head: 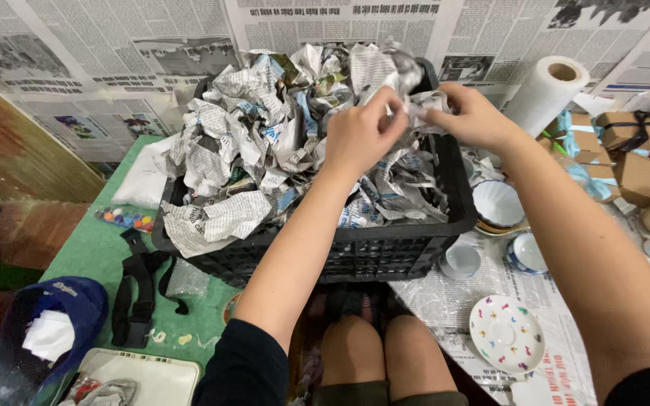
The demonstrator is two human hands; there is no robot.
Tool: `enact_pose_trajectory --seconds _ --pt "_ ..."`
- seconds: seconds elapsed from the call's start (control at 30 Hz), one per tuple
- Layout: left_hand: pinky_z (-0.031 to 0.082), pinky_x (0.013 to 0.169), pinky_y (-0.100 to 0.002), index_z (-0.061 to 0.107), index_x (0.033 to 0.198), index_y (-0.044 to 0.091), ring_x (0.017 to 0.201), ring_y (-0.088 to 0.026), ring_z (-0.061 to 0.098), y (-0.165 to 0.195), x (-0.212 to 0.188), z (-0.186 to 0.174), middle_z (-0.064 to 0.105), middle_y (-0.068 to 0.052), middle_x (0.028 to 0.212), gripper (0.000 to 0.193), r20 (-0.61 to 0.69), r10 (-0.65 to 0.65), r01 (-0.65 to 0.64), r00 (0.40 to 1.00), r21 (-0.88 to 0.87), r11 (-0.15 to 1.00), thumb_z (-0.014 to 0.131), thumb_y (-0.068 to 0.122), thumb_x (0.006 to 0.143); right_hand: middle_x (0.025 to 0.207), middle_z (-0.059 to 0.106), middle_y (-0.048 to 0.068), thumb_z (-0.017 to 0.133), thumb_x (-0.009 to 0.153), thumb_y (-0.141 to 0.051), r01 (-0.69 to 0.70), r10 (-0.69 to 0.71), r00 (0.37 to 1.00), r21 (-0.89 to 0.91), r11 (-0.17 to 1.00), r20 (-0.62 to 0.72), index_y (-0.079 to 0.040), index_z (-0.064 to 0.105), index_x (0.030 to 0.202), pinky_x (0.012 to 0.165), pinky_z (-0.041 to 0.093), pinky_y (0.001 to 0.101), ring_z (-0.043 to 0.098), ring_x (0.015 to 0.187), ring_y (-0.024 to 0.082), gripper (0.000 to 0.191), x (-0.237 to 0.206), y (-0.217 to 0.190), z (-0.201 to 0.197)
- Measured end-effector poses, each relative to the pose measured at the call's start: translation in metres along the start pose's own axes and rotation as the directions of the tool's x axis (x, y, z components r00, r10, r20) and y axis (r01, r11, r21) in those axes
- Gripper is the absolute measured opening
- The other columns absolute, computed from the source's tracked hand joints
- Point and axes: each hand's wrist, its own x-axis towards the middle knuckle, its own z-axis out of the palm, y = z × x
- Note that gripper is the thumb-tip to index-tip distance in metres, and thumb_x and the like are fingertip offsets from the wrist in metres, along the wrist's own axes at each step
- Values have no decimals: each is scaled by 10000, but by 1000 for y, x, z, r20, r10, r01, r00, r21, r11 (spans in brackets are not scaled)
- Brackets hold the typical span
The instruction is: The person sits at a table and wraps small ceramic items, including cups and saucers, in newspaper. They fold the paper around each item and place the wrapped bundle into a black crate. The process is repeated for several pieces.
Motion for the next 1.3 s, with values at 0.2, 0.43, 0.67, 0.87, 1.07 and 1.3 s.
enact_pose_trajectory --seconds 0.2,0.43,0.67,0.87,1.07,1.3 --pt "502 524 -357 629 1038 122 587 -183 680 -2 3 -1 688 0 739 209 -150 -60 65 987 30 997 556 318 1029 888 542 -57 680 1060 -327 -146 149 988 412 899 24 -70 574 929 803 587 258 545 838 29 307 -42 -40 -9" --pt "560 703 -501 721 1052 83 832 -340 719 26 -39 -7 729 -151 901 562 410 -550 281 728 552 785 480 591 1052 867 604 -17 618 1093 -299 -145 279 956 680 719 -92 -79 606 985 675 554 315 578 767 80 245 -88 -44 5" --pt "554 751 -508 631 1275 100 894 -345 720 78 -77 -28 763 -115 972 465 161 -451 373 878 359 855 539 459 994 913 659 -37 543 1085 -255 -159 299 952 739 654 -60 -90 623 1052 730 586 287 638 824 64 186 -135 -39 22" --pt "597 750 -379 428 1464 70 1003 -213 724 141 -115 -40 693 -85 1180 678 258 -459 501 850 -126 856 671 418 935 1036 689 -2 583 1037 -105 23 153 963 632 775 -222 -54 587 1099 825 555 271 652 936 75 81 -179 -67 43" --pt "625 720 -285 633 1368 46 1018 -202 753 175 -167 -37 723 -113 1234 465 87 -514 513 853 -321 796 705 246 954 1250 640 51 649 992 -20 133 137 925 640 756 -353 -35 596 1089 948 505 278 607 1092 118 112 -254 -109 79" --pt "509 1041 -329 718 1223 -67 1224 -286 652 174 -244 -20 657 -179 1322 258 -159 -386 305 909 -378 874 659 109 1044 1341 528 110 634 1005 1 269 69 882 619 738 -466 -11 573 1014 1057 485 313 552 1261 171 63 -307 -133 142"
